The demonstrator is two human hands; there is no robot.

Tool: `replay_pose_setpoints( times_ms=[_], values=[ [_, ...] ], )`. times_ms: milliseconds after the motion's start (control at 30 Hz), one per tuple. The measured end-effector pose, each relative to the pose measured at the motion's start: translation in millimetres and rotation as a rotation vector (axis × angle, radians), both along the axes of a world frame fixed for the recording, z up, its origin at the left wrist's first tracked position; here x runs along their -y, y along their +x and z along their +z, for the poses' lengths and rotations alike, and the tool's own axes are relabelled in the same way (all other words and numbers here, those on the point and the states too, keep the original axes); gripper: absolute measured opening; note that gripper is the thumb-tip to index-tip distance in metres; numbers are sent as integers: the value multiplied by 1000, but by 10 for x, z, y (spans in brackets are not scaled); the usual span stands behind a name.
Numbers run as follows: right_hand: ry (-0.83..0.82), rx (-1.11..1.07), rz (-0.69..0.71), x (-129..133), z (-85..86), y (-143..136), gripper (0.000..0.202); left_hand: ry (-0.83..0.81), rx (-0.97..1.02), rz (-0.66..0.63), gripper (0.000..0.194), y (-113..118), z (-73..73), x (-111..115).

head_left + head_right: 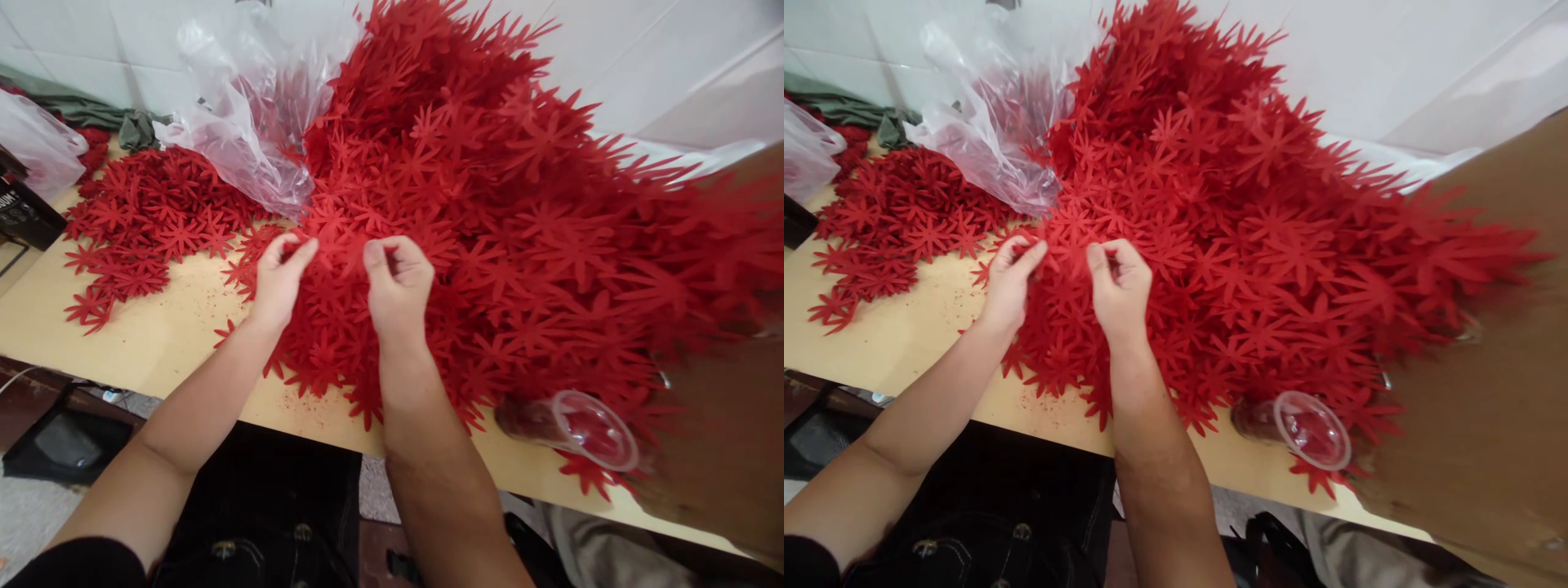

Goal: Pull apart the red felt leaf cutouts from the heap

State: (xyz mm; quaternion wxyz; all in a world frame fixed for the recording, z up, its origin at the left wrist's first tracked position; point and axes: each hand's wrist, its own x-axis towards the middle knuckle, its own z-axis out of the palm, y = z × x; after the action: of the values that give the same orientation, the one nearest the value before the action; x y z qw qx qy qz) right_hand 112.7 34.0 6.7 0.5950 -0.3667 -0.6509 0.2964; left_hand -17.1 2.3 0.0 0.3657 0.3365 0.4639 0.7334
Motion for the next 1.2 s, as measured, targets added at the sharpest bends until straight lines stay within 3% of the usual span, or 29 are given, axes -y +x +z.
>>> replay_pose_setpoints(
  times_ms=[133, 233, 333, 467, 667, 833, 967, 1200],
  values=[
    [64, -90, -206, -195, -92, 162, 22, -78, 14, 53, 23, -158, -32, -61],
    [163, 71, -298, -220, -117, 197, 42, -91, -9, -41, 23, -154, -23, -59],
    [265, 264, -328, -104, -66, 127, 35, -94, 9, -127, 16, -109, -5, -35],
    [247, 321, -173, 47, -10, -12, 22, -67, -44, -213, 14, -77, -9, -9],
    [63, 202, 19, 32, -93, -109, 33, 41, -235, -283, 17, 27, -44, 20],
    [-108, -50, 169, 1, -112, -125, 45, 83, -143, -363, 20, 93, -40, 62],
    [-181, -97, 343, 1, -59, -105, 37, 74, -59, -397, 27, 110, -81, 49],
    [-202, -79, 248, -3, -21, -55, 35, 5, -35, -313, 36, 38, -102, 13]
  ],
)
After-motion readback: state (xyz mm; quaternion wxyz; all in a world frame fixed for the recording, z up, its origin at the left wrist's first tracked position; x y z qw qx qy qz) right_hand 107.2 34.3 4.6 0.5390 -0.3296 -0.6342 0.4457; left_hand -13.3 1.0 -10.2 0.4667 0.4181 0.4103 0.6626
